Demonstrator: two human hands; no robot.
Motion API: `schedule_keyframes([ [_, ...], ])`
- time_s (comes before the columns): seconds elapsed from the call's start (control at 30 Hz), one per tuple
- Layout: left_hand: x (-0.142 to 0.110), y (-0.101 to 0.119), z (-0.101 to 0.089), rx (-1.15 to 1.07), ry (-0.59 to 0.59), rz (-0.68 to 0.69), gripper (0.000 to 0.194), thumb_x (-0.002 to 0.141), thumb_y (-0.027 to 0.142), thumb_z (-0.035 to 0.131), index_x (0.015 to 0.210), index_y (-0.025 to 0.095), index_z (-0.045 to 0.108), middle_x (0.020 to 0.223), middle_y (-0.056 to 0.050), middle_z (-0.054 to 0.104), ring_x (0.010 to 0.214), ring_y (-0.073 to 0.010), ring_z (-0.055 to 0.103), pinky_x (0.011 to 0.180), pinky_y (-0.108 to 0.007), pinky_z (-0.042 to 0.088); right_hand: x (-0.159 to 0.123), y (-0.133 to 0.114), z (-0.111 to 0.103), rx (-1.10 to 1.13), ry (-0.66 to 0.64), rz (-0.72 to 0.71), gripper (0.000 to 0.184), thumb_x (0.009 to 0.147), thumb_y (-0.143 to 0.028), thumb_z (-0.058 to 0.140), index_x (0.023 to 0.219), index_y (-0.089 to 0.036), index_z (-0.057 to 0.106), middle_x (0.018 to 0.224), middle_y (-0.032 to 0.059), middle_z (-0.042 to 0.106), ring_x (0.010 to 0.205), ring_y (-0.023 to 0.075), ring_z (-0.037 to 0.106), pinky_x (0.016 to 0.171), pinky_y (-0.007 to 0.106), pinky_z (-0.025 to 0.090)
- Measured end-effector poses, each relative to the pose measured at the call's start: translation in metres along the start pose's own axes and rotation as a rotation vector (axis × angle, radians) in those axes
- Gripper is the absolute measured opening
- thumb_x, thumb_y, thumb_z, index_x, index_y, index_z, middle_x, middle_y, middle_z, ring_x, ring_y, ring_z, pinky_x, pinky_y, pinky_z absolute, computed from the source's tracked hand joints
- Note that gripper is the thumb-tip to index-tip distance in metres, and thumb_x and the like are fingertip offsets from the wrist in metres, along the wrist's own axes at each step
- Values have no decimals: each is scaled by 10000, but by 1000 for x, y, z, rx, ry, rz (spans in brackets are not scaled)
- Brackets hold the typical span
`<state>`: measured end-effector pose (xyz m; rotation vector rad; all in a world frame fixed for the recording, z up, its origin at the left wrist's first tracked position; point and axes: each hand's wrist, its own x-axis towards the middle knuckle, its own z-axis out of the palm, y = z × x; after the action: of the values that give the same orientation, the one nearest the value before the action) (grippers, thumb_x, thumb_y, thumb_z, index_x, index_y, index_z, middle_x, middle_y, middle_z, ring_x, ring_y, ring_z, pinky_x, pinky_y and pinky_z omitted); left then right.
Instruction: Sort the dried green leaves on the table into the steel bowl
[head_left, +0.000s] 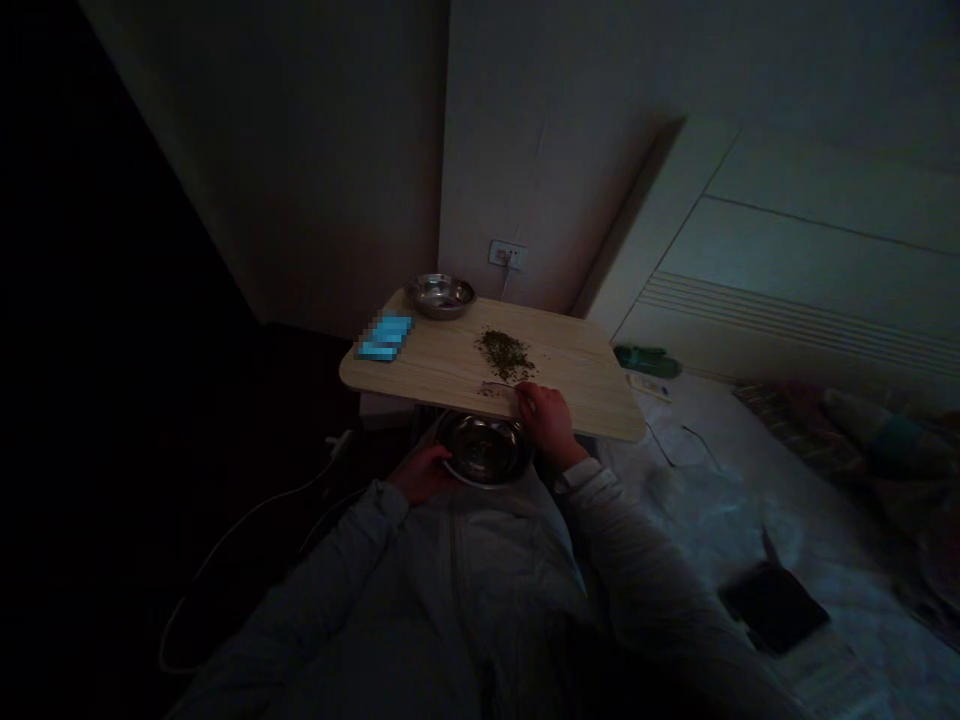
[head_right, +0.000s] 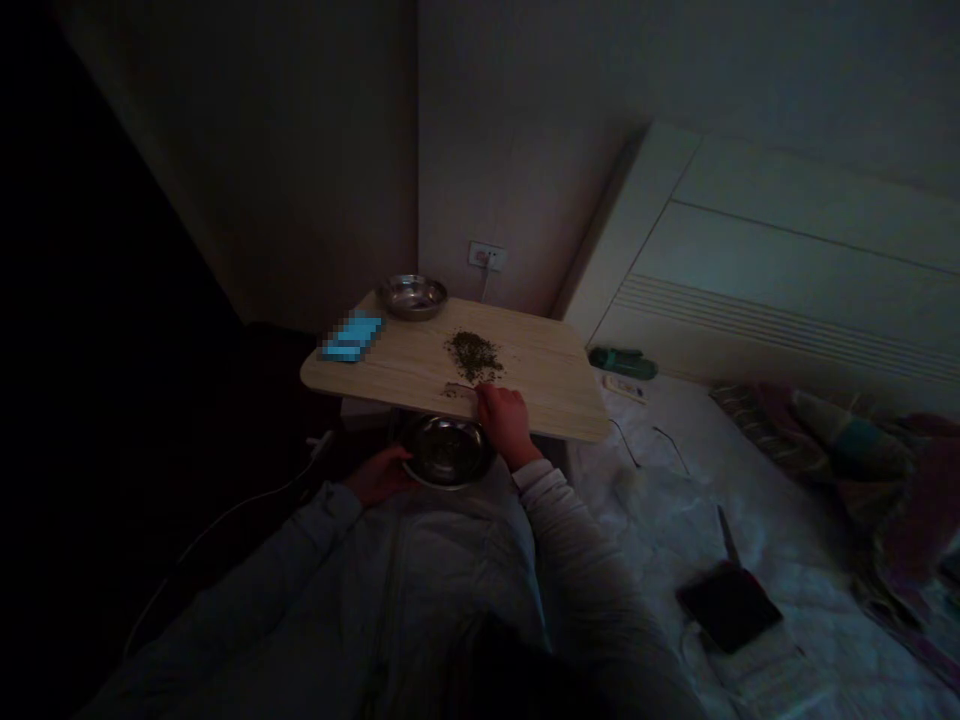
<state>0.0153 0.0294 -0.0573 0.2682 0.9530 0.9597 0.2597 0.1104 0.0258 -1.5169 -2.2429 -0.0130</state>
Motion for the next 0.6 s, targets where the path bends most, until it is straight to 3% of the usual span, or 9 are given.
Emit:
schedule_keyframes([
  [0.6, -5, 2, 4, 5, 14, 5, 287, 717, 58, 760, 958, 206, 711, 819, -25, 793, 755, -216, 762, 771, -347, 658, 4, -10, -1, -14, -9, 26, 322, 1052, -160, 542, 1262, -188, 785, 1086, 145, 861, 1008, 288, 768, 921, 364, 506],
])
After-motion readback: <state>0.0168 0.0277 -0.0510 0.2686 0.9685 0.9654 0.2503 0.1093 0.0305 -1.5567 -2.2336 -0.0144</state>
